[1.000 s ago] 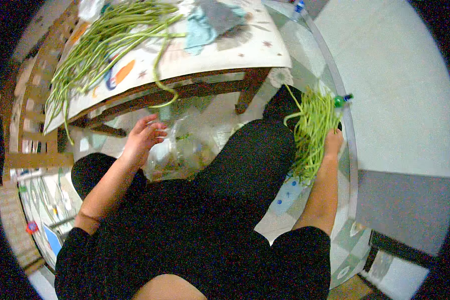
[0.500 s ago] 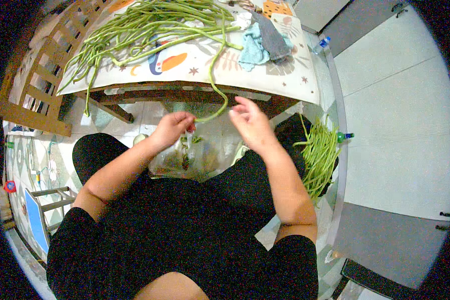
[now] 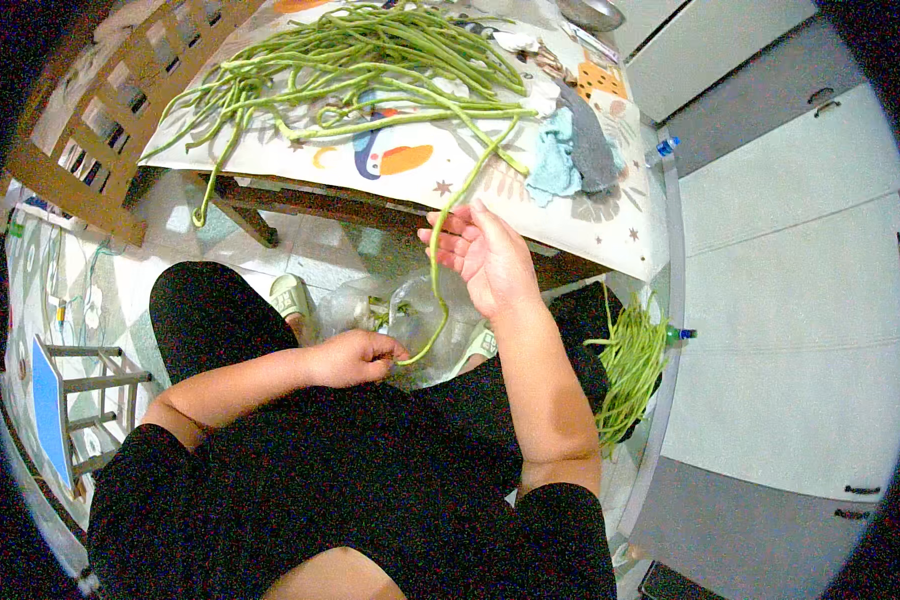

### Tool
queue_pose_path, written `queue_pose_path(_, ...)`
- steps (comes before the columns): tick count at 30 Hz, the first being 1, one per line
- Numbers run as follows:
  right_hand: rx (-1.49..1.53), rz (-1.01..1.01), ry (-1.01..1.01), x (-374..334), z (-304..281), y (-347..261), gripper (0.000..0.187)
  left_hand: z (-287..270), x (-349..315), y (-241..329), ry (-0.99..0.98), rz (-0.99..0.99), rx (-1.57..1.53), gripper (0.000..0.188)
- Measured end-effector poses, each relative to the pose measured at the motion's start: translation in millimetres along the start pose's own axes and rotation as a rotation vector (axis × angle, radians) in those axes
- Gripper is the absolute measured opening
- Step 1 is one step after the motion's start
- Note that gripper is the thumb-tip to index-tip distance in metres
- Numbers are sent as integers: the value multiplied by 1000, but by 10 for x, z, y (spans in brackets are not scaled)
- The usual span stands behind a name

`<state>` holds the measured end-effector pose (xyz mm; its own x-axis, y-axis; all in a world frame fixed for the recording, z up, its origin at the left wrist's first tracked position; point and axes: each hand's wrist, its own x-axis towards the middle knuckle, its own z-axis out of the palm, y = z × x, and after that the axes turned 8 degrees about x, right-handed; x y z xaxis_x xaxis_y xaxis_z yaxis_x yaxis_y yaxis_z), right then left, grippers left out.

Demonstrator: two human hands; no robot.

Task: The person sits on the floor and snaps the ends off long green beans by hand. They pick up beans from a table, break off the tips, and place the trimmed beans into a pile on the floor.

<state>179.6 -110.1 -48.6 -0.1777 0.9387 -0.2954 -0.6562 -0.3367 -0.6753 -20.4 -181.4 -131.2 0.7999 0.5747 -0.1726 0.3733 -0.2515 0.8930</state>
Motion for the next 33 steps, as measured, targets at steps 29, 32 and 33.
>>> queue_pose_path(29,-596,-40,-31,-305,-63,224,29,293,217,-1553,-127,-701,22,18)
queue_pose_path(32,-870,-10,-55,-269,-75,264,27,134,232,-1385,55,-682,23,21)
queue_pose_path(33,-899,-23,-65,-275,-54,278,24,46,192,-1293,113,-626,91,23)
